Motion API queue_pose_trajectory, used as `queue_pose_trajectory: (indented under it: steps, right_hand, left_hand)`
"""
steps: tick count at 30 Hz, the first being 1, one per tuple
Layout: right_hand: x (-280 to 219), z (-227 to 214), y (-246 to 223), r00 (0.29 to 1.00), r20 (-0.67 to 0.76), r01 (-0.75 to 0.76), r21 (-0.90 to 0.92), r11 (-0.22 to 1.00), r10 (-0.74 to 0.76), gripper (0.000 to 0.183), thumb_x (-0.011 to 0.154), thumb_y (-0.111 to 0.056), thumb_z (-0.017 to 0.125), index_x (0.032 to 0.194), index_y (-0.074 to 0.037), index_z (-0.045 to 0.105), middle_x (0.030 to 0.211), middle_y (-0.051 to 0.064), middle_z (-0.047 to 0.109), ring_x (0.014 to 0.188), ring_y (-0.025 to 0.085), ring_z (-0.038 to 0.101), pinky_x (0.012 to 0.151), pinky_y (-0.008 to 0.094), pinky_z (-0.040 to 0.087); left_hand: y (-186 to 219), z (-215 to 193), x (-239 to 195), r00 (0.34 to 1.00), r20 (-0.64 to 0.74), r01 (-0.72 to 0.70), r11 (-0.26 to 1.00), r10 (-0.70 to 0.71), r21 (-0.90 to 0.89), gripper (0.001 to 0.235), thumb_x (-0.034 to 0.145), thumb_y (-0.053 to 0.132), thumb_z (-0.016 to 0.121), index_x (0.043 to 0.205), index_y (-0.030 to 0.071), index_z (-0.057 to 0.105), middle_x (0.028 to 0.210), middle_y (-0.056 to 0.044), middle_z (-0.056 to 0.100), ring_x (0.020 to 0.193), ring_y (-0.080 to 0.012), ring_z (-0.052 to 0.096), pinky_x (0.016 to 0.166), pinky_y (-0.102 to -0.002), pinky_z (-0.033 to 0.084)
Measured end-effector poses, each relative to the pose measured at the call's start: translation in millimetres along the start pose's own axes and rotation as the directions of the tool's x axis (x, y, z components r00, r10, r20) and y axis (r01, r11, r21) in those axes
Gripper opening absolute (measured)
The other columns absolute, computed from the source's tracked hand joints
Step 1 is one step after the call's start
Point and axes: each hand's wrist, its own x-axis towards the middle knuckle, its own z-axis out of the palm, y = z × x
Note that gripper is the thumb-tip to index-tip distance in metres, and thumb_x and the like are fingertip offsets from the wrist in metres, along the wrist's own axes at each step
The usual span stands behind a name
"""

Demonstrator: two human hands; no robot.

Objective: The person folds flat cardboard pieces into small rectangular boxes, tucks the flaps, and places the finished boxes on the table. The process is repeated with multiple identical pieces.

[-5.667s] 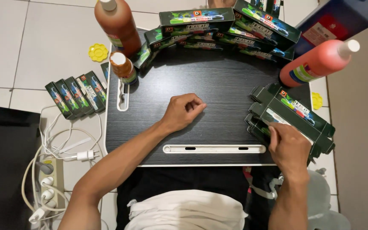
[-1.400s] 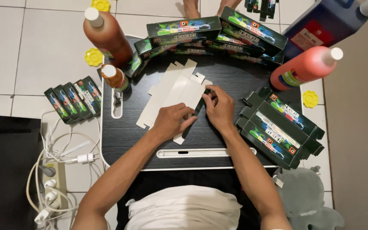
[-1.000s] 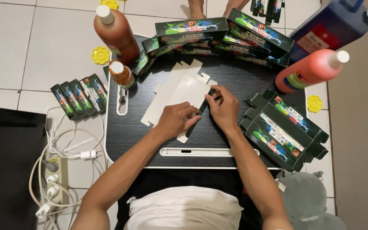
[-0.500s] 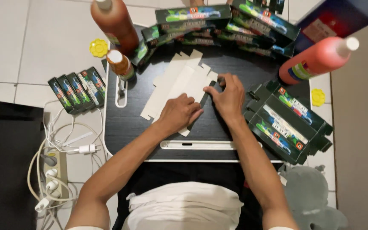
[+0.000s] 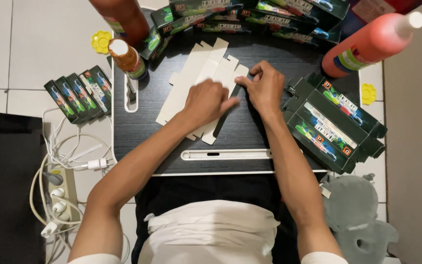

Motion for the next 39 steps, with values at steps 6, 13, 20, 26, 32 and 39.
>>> queue_pose_trajectory:
  steps: [6,13,20,26,32,39]
  right_hand:
    - [0.6,-6.6,-5.5,0.999,-0.017,0.035,0.001,0.999,-0.035,0.043,0.064,-0.028,0.102,0.085,-0.011,0.07,0.061,0.006,0.063,0.064,0.029,0.068,0.064,0.039,0.054]
    - [1.6,-5.9,-3.7,0.998,0.01,0.054,-0.016,0.998,-0.054,0.043,0.065,-0.03,0.103,0.084,-0.011,0.069,0.06,0.005,0.062,0.063,0.028,0.067,0.064,0.039,0.054]
    - [0.9,-9.3,-4.8,0.998,0.039,0.057,-0.011,0.998,-0.056,0.043,0.067,-0.028,0.102,0.084,-0.01,0.068,0.06,0.007,0.062,0.063,0.029,0.066,0.063,0.039,0.053]
    - [3.0,-7.0,1.5,0.996,0.025,0.088,0.002,0.996,-0.088,0.045,0.067,-0.031,0.103,0.084,-0.01,0.067,0.06,0.005,0.061,0.062,0.028,0.066,0.064,0.039,0.053]
    - [-6.5,-6.9,-7.0,0.994,-0.005,0.109,-0.028,0.994,-0.11,0.041,0.071,-0.032,0.099,0.084,-0.01,0.067,0.063,0.007,0.062,0.066,0.031,0.067,0.066,0.043,0.054]
    - [-6.9,-3.2,1.5,0.984,-0.044,0.169,-0.017,0.985,-0.17,0.043,0.072,-0.034,0.099,0.085,-0.011,0.066,0.064,0.005,0.058,0.066,0.031,0.067,0.065,0.043,0.054]
  left_hand:
    - [-18.5,8.1,30.4,0.991,-0.126,0.079,0.964,-0.048,0.252,0.057,0.077,0.067,0.079,0.081,0.011,0.07,0.075,-0.009,0.06,0.084,-0.0328,0.06,0.077,-0.049,0.047]
    - [-15.5,2.0,0.3,0.999,-0.029,0.038,0.969,-0.032,0.243,0.066,0.069,0.069,0.082,0.087,0.008,0.065,0.086,-0.011,0.054,0.095,-0.0355,0.052,0.082,-0.05,0.038]
    - [-1.8,-10.6,-36.1,1.0,0.012,0.015,0.975,-0.018,0.224,0.064,0.065,0.064,0.084,0.088,0.01,0.059,0.093,-0.011,0.051,0.1,-0.0351,0.048,0.085,-0.049,0.036]
    - [2.8,-15.9,-50.5,0.997,0.07,0.003,0.974,-0.019,0.228,0.063,0.068,0.064,0.081,0.092,0.01,0.058,0.094,-0.01,0.049,0.101,-0.035,0.046,0.085,-0.05,0.035]
    - [5.0,-20.7,-43.3,0.982,0.17,0.039,0.966,-0.084,0.254,0.085,0.044,0.071,0.09,0.093,0.009,0.059,0.095,-0.013,0.051,0.105,-0.0372,0.048,0.087,-0.051,0.036]
    - [11.9,-21.6,1.3,0.928,0.278,0.123,0.909,-0.247,0.398,0.094,0.047,0.085,0.084,0.098,0.008,0.068,0.091,-0.019,0.068,0.099,-0.0373,0.063,0.085,-0.052,0.042]
